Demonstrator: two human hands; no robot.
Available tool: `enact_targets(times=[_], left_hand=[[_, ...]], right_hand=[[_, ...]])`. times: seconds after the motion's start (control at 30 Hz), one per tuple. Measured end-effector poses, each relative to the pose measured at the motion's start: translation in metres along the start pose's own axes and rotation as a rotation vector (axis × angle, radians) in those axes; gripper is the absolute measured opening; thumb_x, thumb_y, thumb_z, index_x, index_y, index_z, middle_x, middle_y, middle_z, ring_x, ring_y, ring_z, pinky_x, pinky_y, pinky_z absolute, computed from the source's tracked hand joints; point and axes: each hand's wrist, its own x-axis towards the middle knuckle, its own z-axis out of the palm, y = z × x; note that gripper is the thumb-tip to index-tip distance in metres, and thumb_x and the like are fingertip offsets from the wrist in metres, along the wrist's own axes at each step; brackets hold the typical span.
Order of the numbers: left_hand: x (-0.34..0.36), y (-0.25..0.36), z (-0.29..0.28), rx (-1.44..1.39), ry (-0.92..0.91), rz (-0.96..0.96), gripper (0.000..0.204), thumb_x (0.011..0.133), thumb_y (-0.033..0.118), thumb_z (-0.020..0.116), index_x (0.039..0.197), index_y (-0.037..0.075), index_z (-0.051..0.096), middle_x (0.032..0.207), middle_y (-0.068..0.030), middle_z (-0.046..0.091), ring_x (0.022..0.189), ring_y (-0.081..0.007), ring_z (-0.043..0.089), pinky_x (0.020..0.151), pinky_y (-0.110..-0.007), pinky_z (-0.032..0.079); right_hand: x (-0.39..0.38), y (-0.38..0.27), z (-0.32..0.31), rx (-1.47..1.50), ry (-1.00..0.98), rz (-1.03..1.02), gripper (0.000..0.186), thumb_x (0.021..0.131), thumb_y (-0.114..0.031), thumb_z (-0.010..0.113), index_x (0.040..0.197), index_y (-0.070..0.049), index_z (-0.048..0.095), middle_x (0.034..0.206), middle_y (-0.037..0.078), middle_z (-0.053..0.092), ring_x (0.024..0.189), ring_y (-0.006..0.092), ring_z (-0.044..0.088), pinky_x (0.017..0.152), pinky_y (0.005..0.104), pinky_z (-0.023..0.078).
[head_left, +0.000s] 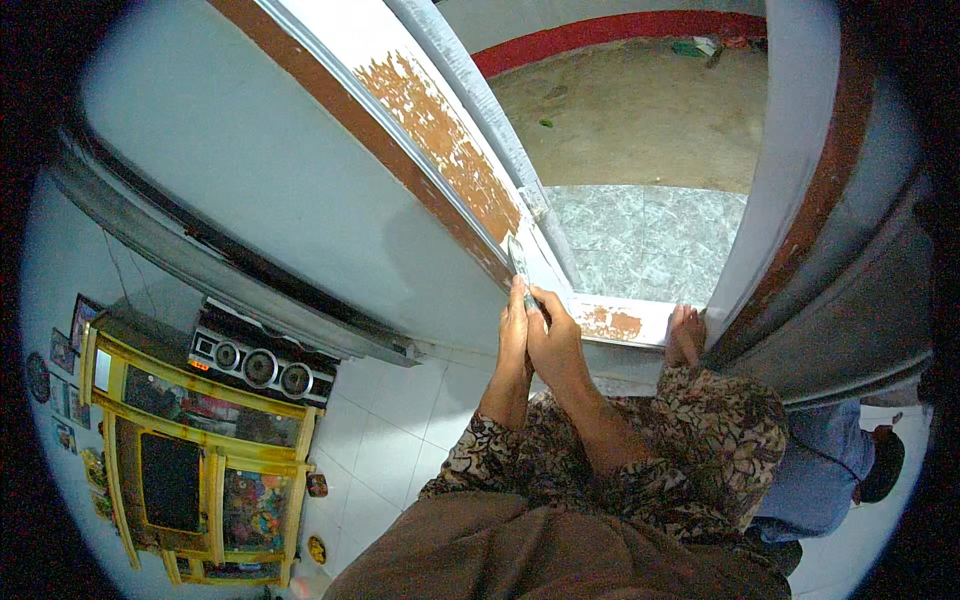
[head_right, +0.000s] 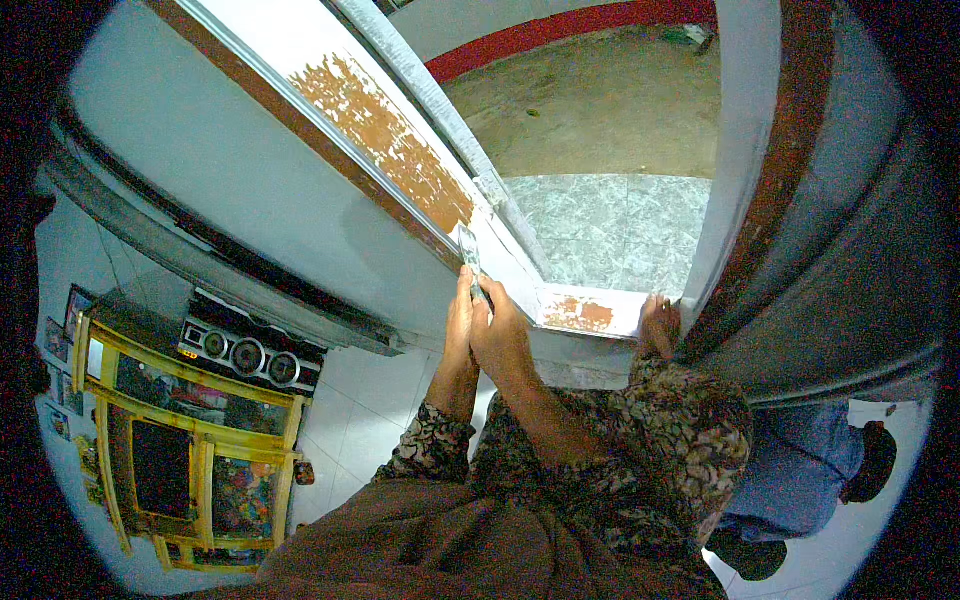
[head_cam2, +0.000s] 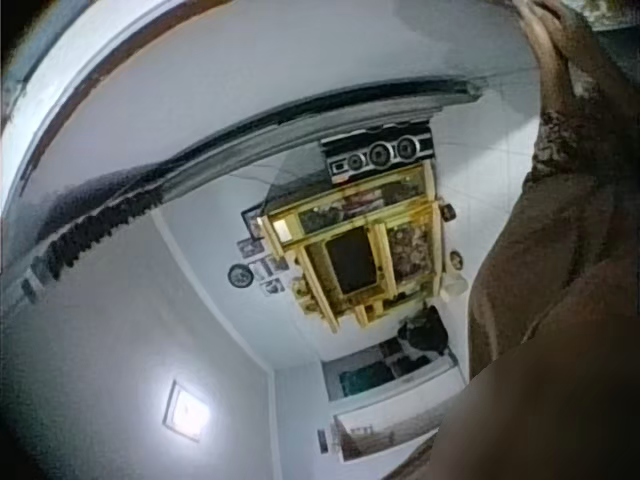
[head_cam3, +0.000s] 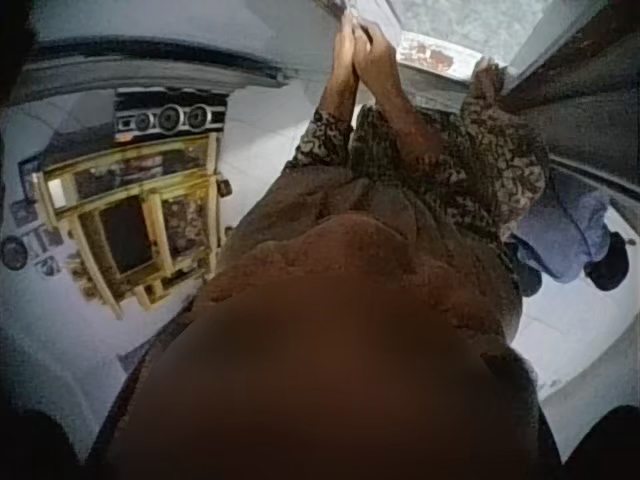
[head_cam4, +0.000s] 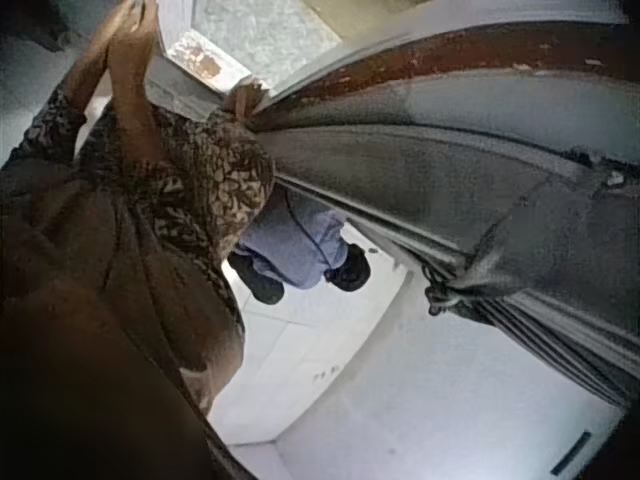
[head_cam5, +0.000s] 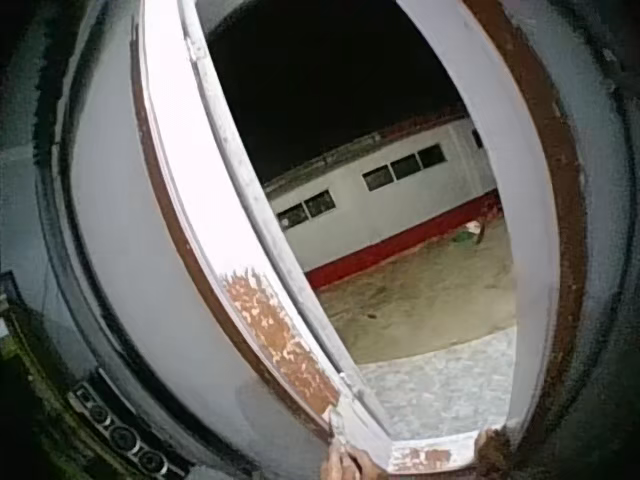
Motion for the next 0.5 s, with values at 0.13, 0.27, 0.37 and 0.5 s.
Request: enact_targets(times=[0.13,0.27,0.37,0.5], left_hand=[[-0.015,-0.002,0.002,-0.027,0.000,0.097,0.071,0.092,0.066,0.042,0.102,0.000,0.063,0.080,-0.0071,0.060,0.073,-0.0179,0.055,0.067,-0.033,0.046],[-0.021,-0.002,-0.001,-0.052,-0.019,0.062,0.068,0.094,0.064,0.040,0.106,0.000,0.062,0.087,-0.0080,0.061,0.079,-0.0186,0.057,0.071,-0.033,0.046],[-0.019,-0.004,-0.002,-0.041,-0.049,0.130,0.066,0.095,0.061,0.040,0.111,0.000,0.062,0.094,-0.0089,0.062,0.085,-0.0186,0.058,0.075,-0.033,0.047],[-0.015,-0.006,0.000,-0.149,-0.060,0.067,0.064,0.096,0.059,0.042,0.116,0.000,0.060,0.102,-0.0095,0.062,0.090,-0.0187,0.059,0.078,-0.031,0.047]], right_hand=[[-0.008,-0.008,-0.008,-0.042,-0.050,0.021,0.034,0.093,-0.014,0.049,0.122,0.003,0.055,0.114,0.029,0.062,0.109,0.0424,0.060,0.093,0.0441,0.048],[-0.014,-0.015,-0.009,-0.094,-0.018,0.008,0.034,0.092,-0.015,0.050,0.122,0.001,0.057,0.114,0.027,0.063,0.108,0.0410,0.061,0.094,0.0437,0.048],[-0.013,-0.017,-0.011,-0.056,-0.024,0.007,0.033,0.092,-0.016,0.052,0.120,0.000,0.058,0.114,0.026,0.063,0.109,0.0401,0.061,0.094,0.0435,0.048],[-0.010,-0.017,-0.014,-0.101,-0.053,0.036,0.033,0.091,-0.016,0.053,0.119,0.000,0.060,0.112,0.026,0.064,0.107,0.0389,0.062,0.093,0.0427,0.049]])
